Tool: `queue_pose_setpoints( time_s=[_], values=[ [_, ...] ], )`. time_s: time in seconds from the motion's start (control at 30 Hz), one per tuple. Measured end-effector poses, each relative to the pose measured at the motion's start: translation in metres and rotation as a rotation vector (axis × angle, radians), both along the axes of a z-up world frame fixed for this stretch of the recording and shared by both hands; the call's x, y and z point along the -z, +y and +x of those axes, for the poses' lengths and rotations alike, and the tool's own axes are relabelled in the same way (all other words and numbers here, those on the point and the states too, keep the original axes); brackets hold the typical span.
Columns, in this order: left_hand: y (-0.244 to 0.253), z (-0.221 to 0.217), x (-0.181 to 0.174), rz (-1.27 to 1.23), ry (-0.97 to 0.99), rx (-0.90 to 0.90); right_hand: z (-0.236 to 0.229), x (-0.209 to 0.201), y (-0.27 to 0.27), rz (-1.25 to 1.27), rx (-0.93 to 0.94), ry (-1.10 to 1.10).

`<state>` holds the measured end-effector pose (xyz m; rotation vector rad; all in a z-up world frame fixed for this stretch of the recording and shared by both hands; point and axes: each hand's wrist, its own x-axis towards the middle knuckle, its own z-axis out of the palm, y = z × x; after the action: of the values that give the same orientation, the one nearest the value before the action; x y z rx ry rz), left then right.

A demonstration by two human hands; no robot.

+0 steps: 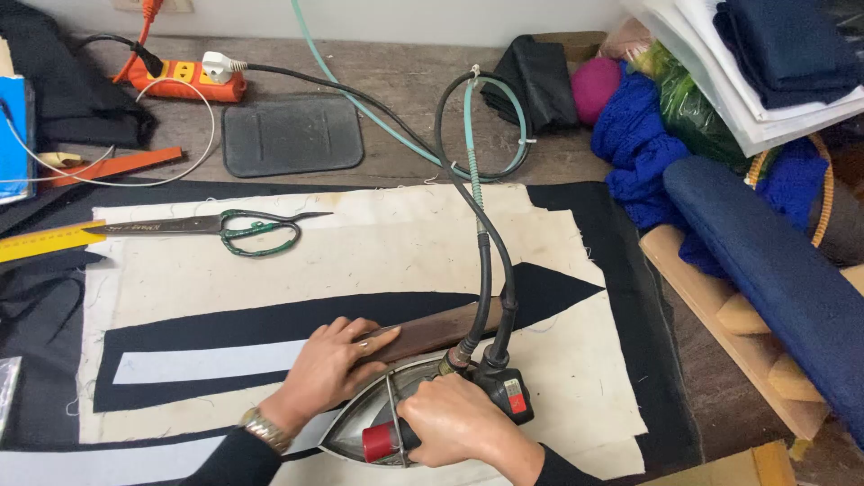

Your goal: The person irons a black fabric strip on a work table using a steam iron and a wooden pressing block. They then place a white fabric piece on the table, smooth it by hand, and cut a dark fabric strip with scissors.

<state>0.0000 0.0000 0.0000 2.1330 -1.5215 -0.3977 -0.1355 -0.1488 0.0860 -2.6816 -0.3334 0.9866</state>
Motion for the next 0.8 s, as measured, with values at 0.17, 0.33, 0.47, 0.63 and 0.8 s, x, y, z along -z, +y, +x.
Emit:
queue_pose_setpoints(
  time_s=[0.17,0.33,0.47,0.63,0.8],
  values=[
    [0.045,0.008,0.008,0.022,-0.044,-0.015,0.003,-0.006,0.000,0.012,0.007,0.040],
    [0.079,0.011,0.017,0.128,-0.088,-0.012,0.003,-0.003,-0.001,0.028,0.009,0.064],
    [0.084,0.013,0.015,0.110,-0.092,-0.032,0.003,-0.004,-0.001,0.020,0.003,0.057],
    [0.078,0.033,0.012,0.211,0.157,-0.066,0.000,0.001,0.000,0.007,-0.002,0.025],
    [0.060,0.034,0.011,0.111,-0.137,-0.105,0.000,-0.004,-0.001,0.035,0.012,-0.011]
  ],
)
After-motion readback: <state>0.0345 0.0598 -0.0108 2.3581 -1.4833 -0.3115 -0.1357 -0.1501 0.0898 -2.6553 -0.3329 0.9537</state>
